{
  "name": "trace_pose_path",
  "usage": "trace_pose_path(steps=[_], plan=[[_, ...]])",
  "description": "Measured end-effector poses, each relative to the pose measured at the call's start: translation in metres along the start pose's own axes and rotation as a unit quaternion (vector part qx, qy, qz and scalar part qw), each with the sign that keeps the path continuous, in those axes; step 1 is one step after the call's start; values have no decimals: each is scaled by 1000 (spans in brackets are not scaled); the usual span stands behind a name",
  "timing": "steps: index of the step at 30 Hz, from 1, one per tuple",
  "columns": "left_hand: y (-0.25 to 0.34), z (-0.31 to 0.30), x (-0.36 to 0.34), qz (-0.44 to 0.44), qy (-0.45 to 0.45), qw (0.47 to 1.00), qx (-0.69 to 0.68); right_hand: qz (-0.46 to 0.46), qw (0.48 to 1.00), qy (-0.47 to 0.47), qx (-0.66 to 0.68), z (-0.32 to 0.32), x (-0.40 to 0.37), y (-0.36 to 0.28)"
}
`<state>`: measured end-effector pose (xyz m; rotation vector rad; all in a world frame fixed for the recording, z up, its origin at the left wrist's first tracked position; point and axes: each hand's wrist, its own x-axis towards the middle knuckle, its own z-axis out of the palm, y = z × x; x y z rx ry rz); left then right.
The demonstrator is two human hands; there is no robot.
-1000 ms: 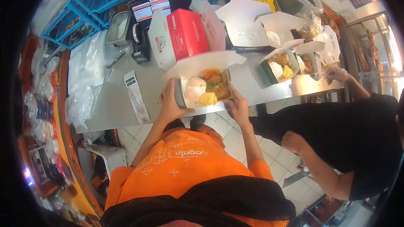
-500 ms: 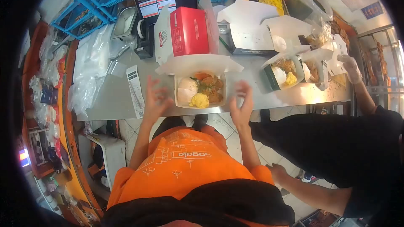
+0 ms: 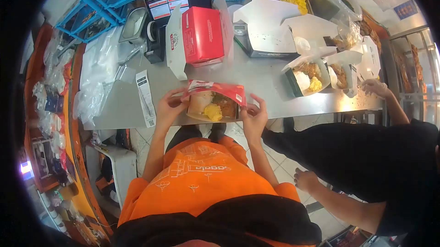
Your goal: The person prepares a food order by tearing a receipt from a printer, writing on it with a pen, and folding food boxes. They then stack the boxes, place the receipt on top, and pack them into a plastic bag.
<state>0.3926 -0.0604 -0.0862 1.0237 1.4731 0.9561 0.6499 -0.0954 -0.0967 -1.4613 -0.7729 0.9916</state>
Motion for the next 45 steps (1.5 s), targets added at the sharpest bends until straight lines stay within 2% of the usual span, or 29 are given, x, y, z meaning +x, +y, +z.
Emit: trace_pose_path(steps=[2, 5, 6, 7, 8, 9, 10, 12, 13, 14, 16, 17, 18, 19, 20, 21, 23, 24, 26, 30, 32, 33, 35, 37, 39, 41, 43, 44, 45], plan=[[1, -5, 2, -1, -109, 993, -34, -141, 962, -53, -227, -7, 4, 4], [-16, -12, 20, -67, -136, 979, -136, -57, 977, -135, -154, -13, 3, 1], [0, -8, 13, -67, -129, 980, -135, -57, 977, -141, -151, -19, 4, 2], [18, 3, 5, -25, -72, 985, 155, -2, 984, -159, -83, -24, 6, 7], [32, 16, -3, 15, -7, 902, 432, 54, 983, -178, -14, -26, 8, 15], [26, 28, -9, 39, 24, 902, 429, -44, 954, -205, -214, -24, 10, 38], [12, 40, -15, 62, 56, 901, 426, -50, 952, -218, -208, -15, 9, 37], [-21, 54, -12, 127, 152, 877, 438, -144, 891, -151, -403, 7, 3, 35], [-29, 52, -7, 201, 144, 891, 381, -230, 875, -148, -399, 5, 10, 38], [-33, 47, -1, 275, 139, 895, 324, -251, 862, -139, -418, 7, 11, 31], [-32, 27, 13, 419, -63, 839, 341, -220, 879, -233, -354, 7, 12, 11], [-21, 19, 12, 407, -163, 867, 237, -299, 823, -337, -345, -3, 23, 10], [-14, 11, 20, 474, -225, 788, 323, -365, 752, -396, -382, -4, 27, -7], [-14, 9, 23, 491, -235, 739, 397, -392, 717, -412, -403, -3, 29, -17], [-16, 13, 24, 538, -191, 688, 448, -417, 676, -418, -440, -5, 32, -20], [-17, 17, 28, 579, -152, 627, 498, -442, 673, -409, -430, -5, 35, -18], [-12, 21, 34, 475, -263, 685, 485, -367, 718, -424, -413, -12, 43, 6], [-25, 27, 36, 467, -245, 689, 497, -381, 710, -435, -402, -12, 45, 12], [-51, 31, 42, 471, -232, 766, 372, -402, 734, -378, -396, -7, 38, 13], [-17, 11, -15, 438, -172, 800, 373, -501, 742, -317, -312, 4, -4, 0], [-40, 26, -10, 461, -66, 824, 323, -264, 905, -235, -237, 14, -16, 29], [-59, 35, -2, 472, -73, 832, 283, -263, 906, -232, -238, 14, -15, 47], [-57, 23, -7, 486, -54, 824, 285, -370, 880, -217, -205, 14, -3, 73], [-47, -4, -24, 498, -38, 818, 284, -382, 857, -246, -244, 27, -16, 48], [-30, -57, -48, 446, -17, 840, 309, -367, 816, -334, -298, 54, -39, 6], [-33, -108, -63, 388, 20, 858, 336, -366, 826, -350, -247, 100, -53, -20], [-30, -169, -74, 416, 111, 836, 340, -341, 850, -366, -165, 151, -64, -30], [-34, -198, -76, 417, 113, 836, 338, -342, 849, -367, -166, 176, -71, -32], [-42, -227, -75, 363, 126, 846, 370, -307, 866, -369, -140, 200, -77, -35]])
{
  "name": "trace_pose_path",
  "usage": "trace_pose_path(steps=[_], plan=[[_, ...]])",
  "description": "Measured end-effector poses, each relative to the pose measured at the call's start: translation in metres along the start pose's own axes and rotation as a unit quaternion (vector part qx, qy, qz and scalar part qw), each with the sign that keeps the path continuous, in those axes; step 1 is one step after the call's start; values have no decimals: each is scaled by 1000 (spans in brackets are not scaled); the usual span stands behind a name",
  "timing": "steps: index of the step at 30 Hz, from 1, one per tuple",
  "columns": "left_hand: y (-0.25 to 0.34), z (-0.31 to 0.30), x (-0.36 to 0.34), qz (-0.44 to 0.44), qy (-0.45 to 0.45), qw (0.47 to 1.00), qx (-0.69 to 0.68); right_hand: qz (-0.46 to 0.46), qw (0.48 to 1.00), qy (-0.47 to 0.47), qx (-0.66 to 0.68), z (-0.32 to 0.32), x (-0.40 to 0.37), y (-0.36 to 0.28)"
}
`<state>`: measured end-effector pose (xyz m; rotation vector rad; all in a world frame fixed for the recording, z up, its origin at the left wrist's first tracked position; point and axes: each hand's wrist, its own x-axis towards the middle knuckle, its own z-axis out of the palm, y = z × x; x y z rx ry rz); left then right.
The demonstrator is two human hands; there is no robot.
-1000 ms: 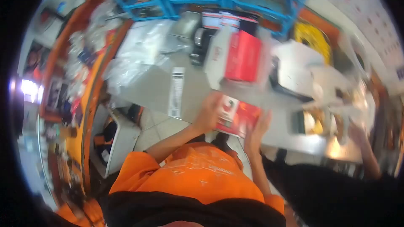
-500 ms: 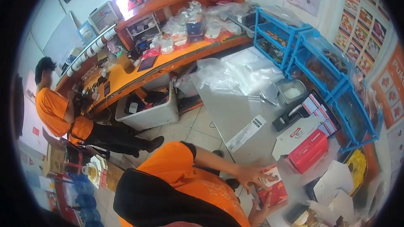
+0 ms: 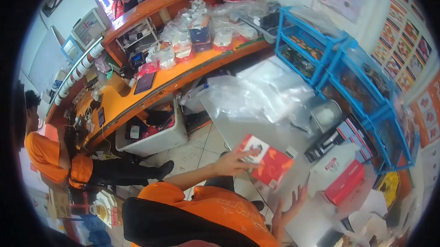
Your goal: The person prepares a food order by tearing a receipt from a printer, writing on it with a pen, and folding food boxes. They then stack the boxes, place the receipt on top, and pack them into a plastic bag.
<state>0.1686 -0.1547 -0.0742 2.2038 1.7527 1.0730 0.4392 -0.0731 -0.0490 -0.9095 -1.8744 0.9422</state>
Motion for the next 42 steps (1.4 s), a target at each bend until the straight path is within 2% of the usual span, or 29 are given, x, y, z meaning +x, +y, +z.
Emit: trace_pose_path(steps=[1, 4, 5, 7, 9, 10, 11, 13, 14, 16, 19, 20, 21, 23, 24, 26, 27, 29, 30, 31, 32, 33, 34, 35, 36, 37, 39, 40, 42], plan=[[-24, -12, -6, -51, -21, 998, 36, 26, 999, 6, 39, 19, 12, -6], [-101, -24, -21, -65, -6, 997, 39, 30, 999, 12, 30, 79, 47, -10], [-116, -29, -24, -69, 6, 996, 47, 19, 999, 4, 34, 100, 58, -10], [-133, -31, -26, -53, 23, 997, -53, 48, 997, -16, 60, 142, 76, -10], [-135, -31, -21, -52, 24, 998, -25, 57, 996, -43, 54, 180, 97, -22], [-135, -32, -20, -46, 4, 999, -4, -35, 993, -90, -71, 196, 107, -28], [-134, -36, -20, -56, 8, 998, 4, -127, 965, -130, -191, 211, 114, -33], [-131, -34, -23, -100, -49, 994, -23, -121, 949, -170, -236, 236, 113, -31], [-132, -27, -24, -98, 8, 995, -24, -121, 937, -176, -277, 247, 110, -21], [-137, -22, -28, -94, 29, 995, -34, -137, 921, -188, -312, 259, 116, -12], [-141, -60, -53, -104, 43, 993, -31, -110, 918, -221, -310, 252, 119, -33], [-150, -73, -66, -204, 126, 969, -62, -176, 901, -195, -344, 250, 122, -31], [-163, -86, -78, -297, 209, 927, -91, -179, 901, -196, -344, 251, 131, -37], [-208, -110, -118, -468, 351, 792, -175, 2, 898, -276, -342, 258, 146, -47], [-236, -130, -145, -512, 388, 729, -238, 3, 898, -276, -342, 262, 152, -36], [-283, -185, -192, -598, 426, 605, -307, -160, 942, -158, -247, 277, 169, -10], [-301, -211, -213, -646, 428, 548, -316, -159, 943, -158, -246, 295, 176, -15], [-342, -244, -259, -600, 388, 628, -308, -189, 953, -97, -218, 333, 191, -33], [-349, -263, -262, -624, 368, 615, -311, -211, 952, -74, -208, 360, 200, -44], [-366, -253, -284, -585, 344, 672, -298, -208, 953, -76, -207, 387, 204, -58], [-357, -258, -276, -607, 334, 647, -317, -175, 965, -92, -175, 412, 209, -73], [-348, -261, -263, -584, 351, 662, -312, -139, 974, -108, -142, 436, 214, -85], [-347, -255, -267, -627, 312, 651, -292, -161, 972, -135, -101, 460, 224, -92], [-349, -246, -271, -644, 362, 580, -345, -156, 973, -138, -99, 481, 228, -104], [-353, -233, -274, -640, 373, 574, -350, -106, 980, -152, -71, 502, 230, -117], [-360, -216, -287, -626, 374, 597, -336, -56, 984, -163, -45, 518, 233, -126], [-375, -199, -307, -606, 342, 651, -304, -82, 977, -192, -41, 540, 246, -131], [-378, -195, -315, -608, 341, 649, -304, -88, 974, -208, -31, 552, 251, -133], [-381, -201, -321, -669, 252, 631, -300, -92, 969, -227, -21, 567, 258, -138]])
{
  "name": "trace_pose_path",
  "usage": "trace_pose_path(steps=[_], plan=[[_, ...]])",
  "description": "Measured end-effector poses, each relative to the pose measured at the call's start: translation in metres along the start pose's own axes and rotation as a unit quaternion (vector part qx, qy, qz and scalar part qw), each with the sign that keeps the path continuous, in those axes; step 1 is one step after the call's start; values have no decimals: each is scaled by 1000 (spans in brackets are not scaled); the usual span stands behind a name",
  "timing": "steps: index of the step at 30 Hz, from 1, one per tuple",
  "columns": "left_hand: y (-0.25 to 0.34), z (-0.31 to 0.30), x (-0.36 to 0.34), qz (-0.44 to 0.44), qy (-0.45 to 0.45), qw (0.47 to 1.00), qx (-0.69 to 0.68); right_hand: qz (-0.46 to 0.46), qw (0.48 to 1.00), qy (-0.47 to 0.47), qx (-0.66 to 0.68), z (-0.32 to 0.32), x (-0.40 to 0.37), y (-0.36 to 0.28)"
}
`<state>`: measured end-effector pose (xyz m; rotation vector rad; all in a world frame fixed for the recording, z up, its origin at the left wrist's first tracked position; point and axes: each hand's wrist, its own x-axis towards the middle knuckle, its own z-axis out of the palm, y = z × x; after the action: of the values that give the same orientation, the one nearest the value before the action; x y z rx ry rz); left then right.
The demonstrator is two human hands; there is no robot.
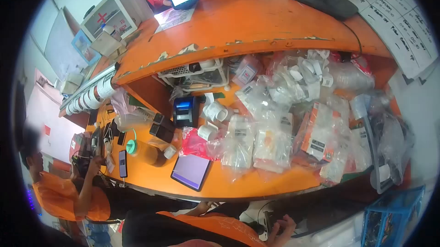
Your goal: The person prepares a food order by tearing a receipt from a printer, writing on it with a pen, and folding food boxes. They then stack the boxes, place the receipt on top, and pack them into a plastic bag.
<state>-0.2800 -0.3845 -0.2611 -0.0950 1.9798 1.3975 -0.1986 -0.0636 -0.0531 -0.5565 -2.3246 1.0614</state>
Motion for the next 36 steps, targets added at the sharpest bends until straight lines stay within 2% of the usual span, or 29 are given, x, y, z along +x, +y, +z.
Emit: trace_pose_path(steps=[2, 6, 8, 11, 13, 15, 17, 19, 20, 22, 23, 25, 26, 28, 30, 31, 32, 33, 34, 35, 36], plan=[[3, -8, -4, -6, -18, 999, 33, 113, 992, -35, 44, 7, 10, -3], [8, -21, -18, 4, -49, 995, 81, 78, 996, -44, 22, 13, 25, 3], [9, -28, -27, 17, -65, 992, 107, 157, 987, -26, 37, 16, 33, -7], [10, -41, -43, 43, -99, 983, 148, 212, 972, -56, 81, 13, 43, 6], [13, -52, -54, 71, -132, 974, 169, 130, 989, 4, 74, 23, 60, 9], [26, -66, -58, 83, -168, 965, 184, 81, 995, -1, 49, 24, 82, 1], [64, -71, -49, 29, -232, 926, 297, 32, 996, 20, 78, 33, 110, -16], [18, -78, -38, 96, -230, 895, 369, -47, 997, 25, 50, 44, 136, -20], [0, -77, -37, 88, -235, 889, 382, -39, 998, 20, 41, 48, 149, -26], [-4, -74, -33, 16, -253, 883, 396, -122, 992, -6, 15, 55, 176, -44], [-2, -72, -33, -15, -264, 877, 402, -117, 993, -14, 9, 59, 186, -51], [10, -71, -32, -63, -279, 868, 407, -223, 970, -95, -7, 70, 204, -64], [22, -70, -31, -85, -285, 864, 406, -224, 969, -104, -8, 81, 212, -73], [42, -70, -30, -126, -293, 857, 405, -133, 937, -289, 142, 109, 222, -90], [44, -71, -28, -156, -300, 850, 404, 24, 968, -145, 203, 144, 231, -94], [2, -69, -29, -158, -302, 851, 400, 26, 968, -149, 202, 150, 246, -97], [-64, -64, -27, -113, -325, 843, 414, 24, 964, -95, 249, 151, 264, -103], [-99, -60, -24, -67, -347, 832, 427, 22, 954, -40, 295, 151, 275, -105], [-92, -61, -28, -66, -333, 842, 421, 19, 955, -42, 294, 147, 278, -101], [-79, -62, -30, -68, -304, 863, 397, 24, 959, -174, 221, 141, 279, -95], [-60, -62, -33, -66, -275, 885, 370, 28, 942, -302, 143, 139, 279, -91]])
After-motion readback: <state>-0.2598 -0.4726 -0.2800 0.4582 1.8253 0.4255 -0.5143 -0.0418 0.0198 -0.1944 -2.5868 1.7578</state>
